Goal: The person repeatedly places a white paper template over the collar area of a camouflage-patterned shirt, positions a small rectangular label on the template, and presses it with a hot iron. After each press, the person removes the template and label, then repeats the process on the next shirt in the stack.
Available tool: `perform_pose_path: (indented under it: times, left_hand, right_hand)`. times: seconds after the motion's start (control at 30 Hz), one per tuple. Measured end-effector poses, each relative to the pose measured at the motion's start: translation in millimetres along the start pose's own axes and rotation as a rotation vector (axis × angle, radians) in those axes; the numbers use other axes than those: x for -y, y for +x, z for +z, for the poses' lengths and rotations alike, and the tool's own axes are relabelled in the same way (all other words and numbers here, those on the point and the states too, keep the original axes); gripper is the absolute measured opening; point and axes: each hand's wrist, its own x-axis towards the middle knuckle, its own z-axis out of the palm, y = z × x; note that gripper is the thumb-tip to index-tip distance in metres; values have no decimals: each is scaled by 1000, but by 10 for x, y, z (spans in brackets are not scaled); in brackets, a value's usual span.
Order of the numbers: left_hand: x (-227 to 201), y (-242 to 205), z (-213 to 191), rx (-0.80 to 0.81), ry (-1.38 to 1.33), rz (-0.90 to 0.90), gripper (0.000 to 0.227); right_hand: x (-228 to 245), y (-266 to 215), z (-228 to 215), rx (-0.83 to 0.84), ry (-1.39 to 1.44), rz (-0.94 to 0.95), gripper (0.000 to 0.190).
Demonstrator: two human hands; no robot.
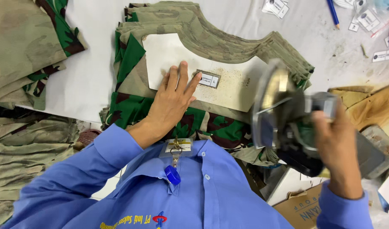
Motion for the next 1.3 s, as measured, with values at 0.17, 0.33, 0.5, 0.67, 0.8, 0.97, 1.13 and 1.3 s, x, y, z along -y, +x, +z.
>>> perform_pose_path:
  times: [0.17,0.33,0.5,0.67,0.8,0.97,1.13,1.3]
  left_hand:
    - [19,5,-21,-2,-34,-8,80]
    - [46,5,-3,0,-93,-9,80]
    - [225,-9,-116,-174,-519,-134,61]
    - [356,59,-176,-193,-804,-197,53]
    - [485,100,-79,-323,-749,-287,44]
    - [713,212,-82,-288,-670,-482,53]
    - [837,303,-71,-375,-606,-468,40]
    - [939,322,8,-397,-874,-411,28]
  right_hand:
    - [644,74,288,210,-369,-306,55]
    - [736,94,548,81,-649,-727,51]
    - [833,95,587,145,-599,-642,53]
    - [961,96,676,85,-658,-662,50]
    - [886,127,556,237,-566,-637,54]
    - [202,15,-26,296,-355,4,54]
    - [-1246,-253,-328,-162,-79,77,40]
    - [-2772,-142,-232,-439,-92,125,37]
